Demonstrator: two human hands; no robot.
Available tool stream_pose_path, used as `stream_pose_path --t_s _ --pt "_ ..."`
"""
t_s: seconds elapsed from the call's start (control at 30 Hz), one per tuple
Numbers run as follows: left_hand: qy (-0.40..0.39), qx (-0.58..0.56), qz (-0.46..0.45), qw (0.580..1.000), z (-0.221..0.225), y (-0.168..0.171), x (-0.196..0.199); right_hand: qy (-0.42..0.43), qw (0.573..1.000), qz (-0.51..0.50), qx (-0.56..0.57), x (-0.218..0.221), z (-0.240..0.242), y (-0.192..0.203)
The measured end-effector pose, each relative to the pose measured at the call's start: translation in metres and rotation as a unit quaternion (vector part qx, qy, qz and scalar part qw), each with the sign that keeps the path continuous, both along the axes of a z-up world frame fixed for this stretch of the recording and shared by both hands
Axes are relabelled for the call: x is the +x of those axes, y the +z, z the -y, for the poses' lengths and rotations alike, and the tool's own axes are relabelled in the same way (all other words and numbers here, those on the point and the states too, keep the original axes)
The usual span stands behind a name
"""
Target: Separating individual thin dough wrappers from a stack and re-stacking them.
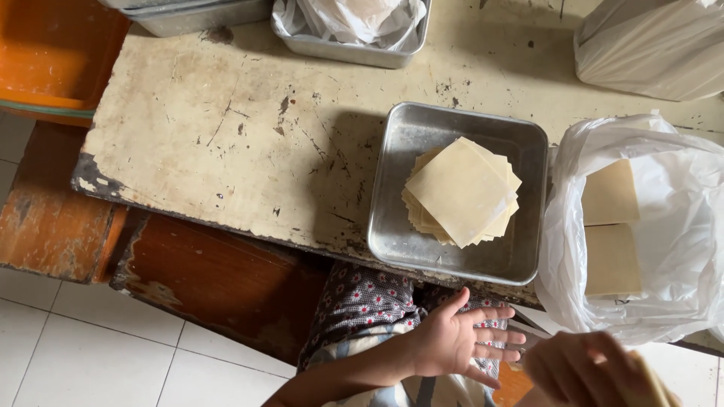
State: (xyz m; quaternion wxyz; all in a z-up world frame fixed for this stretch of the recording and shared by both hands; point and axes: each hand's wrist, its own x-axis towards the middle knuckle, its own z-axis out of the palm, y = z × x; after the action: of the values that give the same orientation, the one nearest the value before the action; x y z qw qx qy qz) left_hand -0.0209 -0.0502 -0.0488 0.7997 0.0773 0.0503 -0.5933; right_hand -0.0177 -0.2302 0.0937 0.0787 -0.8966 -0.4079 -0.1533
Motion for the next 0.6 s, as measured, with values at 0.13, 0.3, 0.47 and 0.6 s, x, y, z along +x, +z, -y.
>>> stream_pose_path --t_s 0.13,0.3,0.47,0.6 --pt "0.057 -0.197 -0.239 0.949 0.007 -0.018 -0.003 -0.255 0.705 -0.462 -0.475 -0.009 0.022 -0.065" --pt "0.008 -0.037 -0.055 0.998 -0.006 0.022 0.0 -0.381 0.83 -0.293 0.284 -0.02 -0.014 -0.107" --pt "0.046 -0.117 -0.163 0.979 -0.003 0.007 0.001 -0.313 0.809 -0.356 0.348 -0.012 -0.016 -0.082" --pt "0.057 -0.099 -0.144 0.983 -0.003 0.002 0.004 0.427 0.337 -0.466 0.697 -0.003 0.014 -0.124"
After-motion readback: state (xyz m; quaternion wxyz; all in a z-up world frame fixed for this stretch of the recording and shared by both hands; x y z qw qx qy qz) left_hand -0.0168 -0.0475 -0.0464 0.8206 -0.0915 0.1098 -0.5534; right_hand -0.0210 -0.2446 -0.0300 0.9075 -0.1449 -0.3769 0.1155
